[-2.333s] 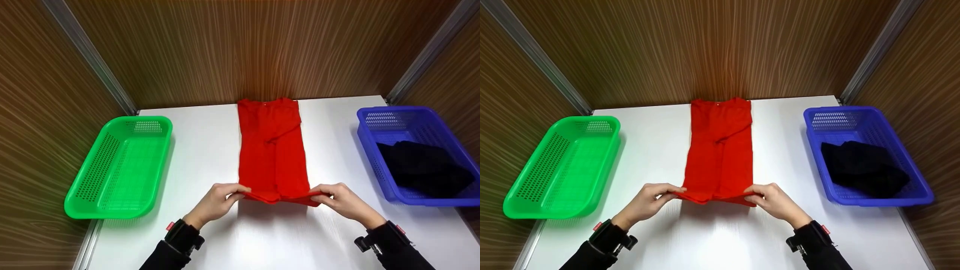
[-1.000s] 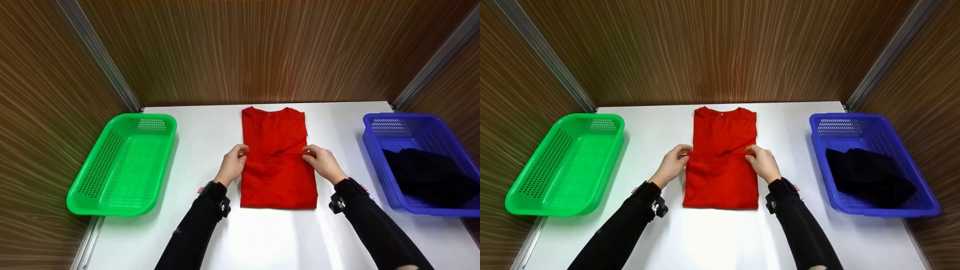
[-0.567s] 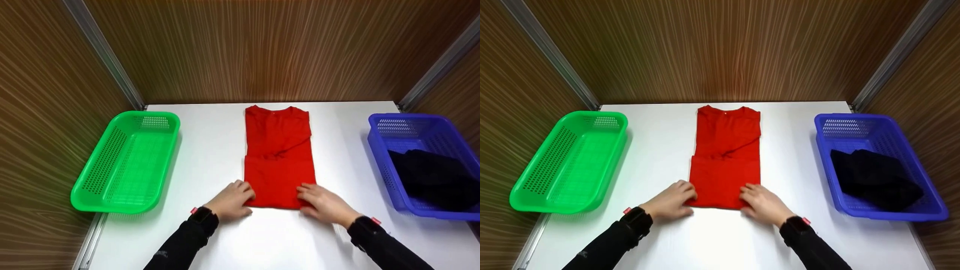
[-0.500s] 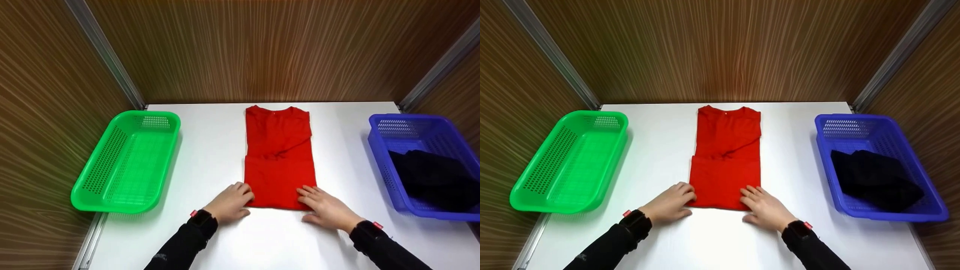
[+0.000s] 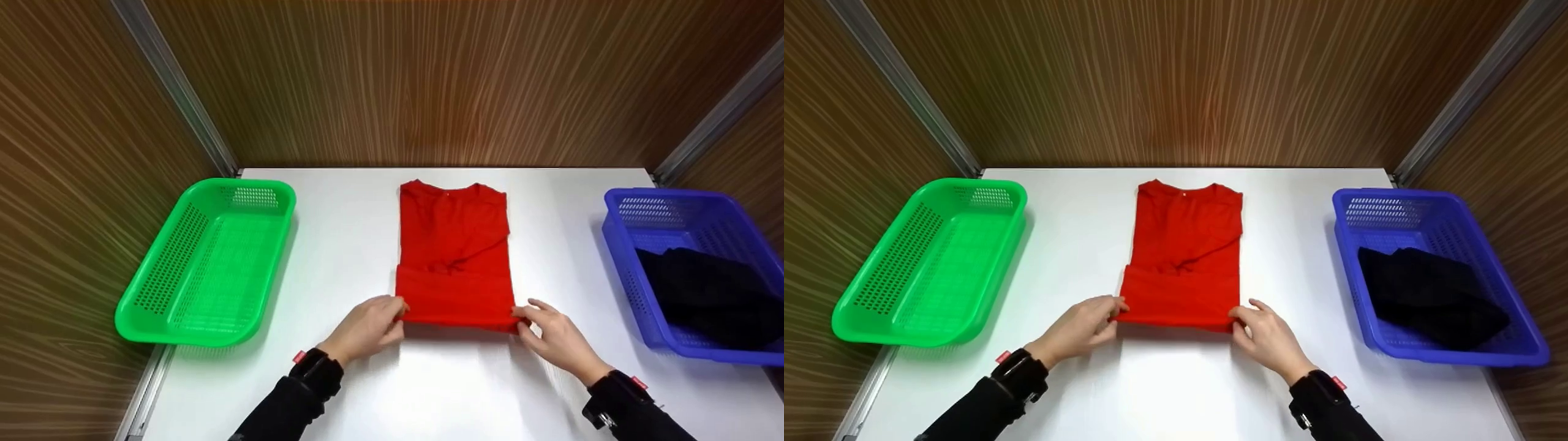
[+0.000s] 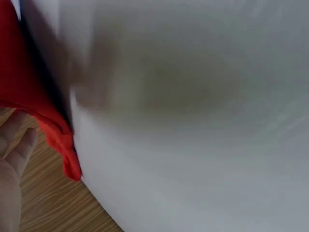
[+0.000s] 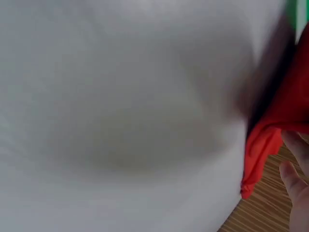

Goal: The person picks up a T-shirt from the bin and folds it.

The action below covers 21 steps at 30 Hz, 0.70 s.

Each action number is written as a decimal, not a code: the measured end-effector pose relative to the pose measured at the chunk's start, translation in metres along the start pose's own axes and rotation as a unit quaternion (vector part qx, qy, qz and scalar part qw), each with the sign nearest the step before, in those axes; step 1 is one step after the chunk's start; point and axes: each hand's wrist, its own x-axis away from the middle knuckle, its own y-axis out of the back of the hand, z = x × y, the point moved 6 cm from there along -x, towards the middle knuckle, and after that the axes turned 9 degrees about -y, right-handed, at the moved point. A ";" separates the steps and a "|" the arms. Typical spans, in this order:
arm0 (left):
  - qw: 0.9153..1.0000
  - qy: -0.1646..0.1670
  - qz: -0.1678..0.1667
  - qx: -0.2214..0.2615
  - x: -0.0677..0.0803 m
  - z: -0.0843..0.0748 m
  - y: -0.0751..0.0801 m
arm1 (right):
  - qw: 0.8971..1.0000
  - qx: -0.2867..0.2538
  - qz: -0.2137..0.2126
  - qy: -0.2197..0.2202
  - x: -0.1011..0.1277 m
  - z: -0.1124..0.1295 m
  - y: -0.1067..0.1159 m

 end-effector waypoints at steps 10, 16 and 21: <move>0.967 0.125 -0.025 0.222 -0.005 -0.008 0.047 | 0.926 -0.288 0.164 -0.181 -0.019 0.015 0.027; 0.917 0.191 -0.037 0.347 -0.017 0.002 0.055 | 0.881 -0.355 0.195 -0.243 -0.033 0.012 0.029; 0.915 0.276 -0.083 0.282 -0.030 0.035 0.050 | 0.885 -0.309 0.130 -0.322 -0.058 -0.013 0.017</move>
